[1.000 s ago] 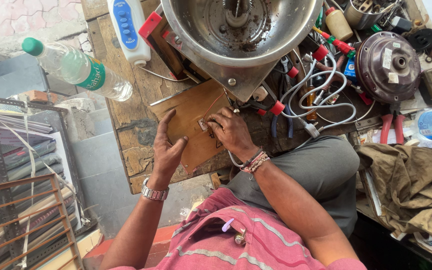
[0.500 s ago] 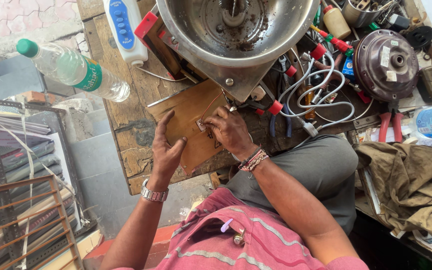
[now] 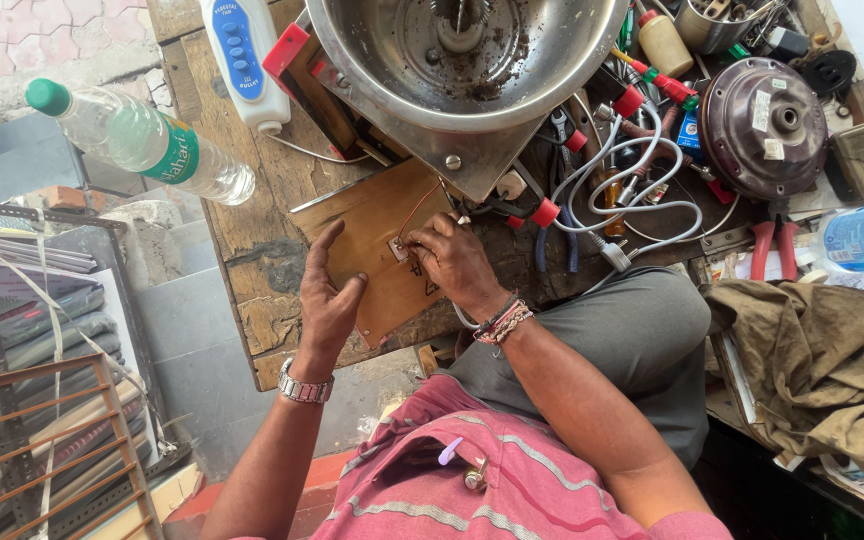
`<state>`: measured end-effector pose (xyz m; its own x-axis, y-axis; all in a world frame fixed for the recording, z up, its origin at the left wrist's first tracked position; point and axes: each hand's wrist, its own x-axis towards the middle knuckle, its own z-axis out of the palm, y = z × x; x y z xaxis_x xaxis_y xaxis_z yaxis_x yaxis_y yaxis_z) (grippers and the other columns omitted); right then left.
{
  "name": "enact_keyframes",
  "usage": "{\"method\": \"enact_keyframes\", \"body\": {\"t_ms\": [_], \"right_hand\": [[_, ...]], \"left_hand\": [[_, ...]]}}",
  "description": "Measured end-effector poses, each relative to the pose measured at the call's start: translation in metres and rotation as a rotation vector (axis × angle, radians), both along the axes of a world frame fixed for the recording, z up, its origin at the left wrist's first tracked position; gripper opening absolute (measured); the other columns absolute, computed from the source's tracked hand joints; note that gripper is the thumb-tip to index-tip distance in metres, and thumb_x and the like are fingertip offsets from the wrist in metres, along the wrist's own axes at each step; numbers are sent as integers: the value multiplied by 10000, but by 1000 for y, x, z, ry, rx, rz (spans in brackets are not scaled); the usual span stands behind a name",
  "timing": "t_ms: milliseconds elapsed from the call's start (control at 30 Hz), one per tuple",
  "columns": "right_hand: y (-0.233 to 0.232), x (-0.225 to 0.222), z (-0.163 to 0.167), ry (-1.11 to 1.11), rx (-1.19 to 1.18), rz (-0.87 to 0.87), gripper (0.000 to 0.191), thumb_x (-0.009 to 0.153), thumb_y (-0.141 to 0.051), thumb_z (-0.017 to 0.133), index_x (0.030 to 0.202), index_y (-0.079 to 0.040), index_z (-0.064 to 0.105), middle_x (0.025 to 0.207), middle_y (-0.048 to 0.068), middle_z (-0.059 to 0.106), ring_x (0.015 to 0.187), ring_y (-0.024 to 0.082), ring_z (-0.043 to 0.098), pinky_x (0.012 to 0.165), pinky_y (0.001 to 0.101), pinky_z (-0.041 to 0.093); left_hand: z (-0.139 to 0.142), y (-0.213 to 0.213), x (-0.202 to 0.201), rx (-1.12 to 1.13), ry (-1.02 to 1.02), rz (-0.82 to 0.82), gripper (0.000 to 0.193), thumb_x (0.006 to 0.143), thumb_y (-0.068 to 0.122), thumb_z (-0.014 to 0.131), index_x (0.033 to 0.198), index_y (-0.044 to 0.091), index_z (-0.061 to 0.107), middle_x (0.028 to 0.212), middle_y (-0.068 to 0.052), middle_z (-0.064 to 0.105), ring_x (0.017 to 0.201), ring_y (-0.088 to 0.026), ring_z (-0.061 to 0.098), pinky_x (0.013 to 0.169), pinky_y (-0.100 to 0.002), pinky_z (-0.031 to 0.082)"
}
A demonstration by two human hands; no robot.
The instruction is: The person strips the insulation from the ends of a grey power cord and connects the exposed wires to terminals on a small wooden board. They use a screwdriver to tighten the terminal screws and secure the connections.
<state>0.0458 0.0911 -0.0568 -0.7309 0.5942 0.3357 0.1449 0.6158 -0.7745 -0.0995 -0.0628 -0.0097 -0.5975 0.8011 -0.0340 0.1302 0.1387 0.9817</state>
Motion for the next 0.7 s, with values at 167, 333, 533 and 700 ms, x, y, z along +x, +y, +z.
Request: {"method": "enact_keyframes", "body": {"t_ms": [167,333,533,700], "right_hand": [[-1,0,1,-24,33,-37,131,898,-131,755,1025,-100,746,978,36,654,951,253,653,852,399,531],[-8,8,20,-46,-14,-85,406,836,-275,817,1176,-79,713,1134,114,671,1071,302,640,931,412,514],[-13,61,49,-24,53,-24,569,836,-330,826,1283,-20,657,1300,165,671,1197,332,620,997,425,502],[19,128,54,-201,131,-316,189,910,-232,811,981,-70,744,974,88,731,895,273,699,829,397,552]], "left_hand": [[3,1,0,-3,7,-3,704,855,-84,563,1527,47,402,1538,-176,459,1381,-267,534,1111,-362,518],[2,-1,1,-3,-36,26,700,845,-81,559,1522,38,428,1511,-155,492,1330,-244,557,1087,-338,510],[0,-3,-2,12,73,6,697,852,-100,583,1523,7,426,1551,-156,464,1450,-242,447,1174,-334,401],[-2,-4,-1,27,64,22,692,857,-95,587,1523,4,429,1544,-156,475,1431,-239,467,1176,-338,404]]}}
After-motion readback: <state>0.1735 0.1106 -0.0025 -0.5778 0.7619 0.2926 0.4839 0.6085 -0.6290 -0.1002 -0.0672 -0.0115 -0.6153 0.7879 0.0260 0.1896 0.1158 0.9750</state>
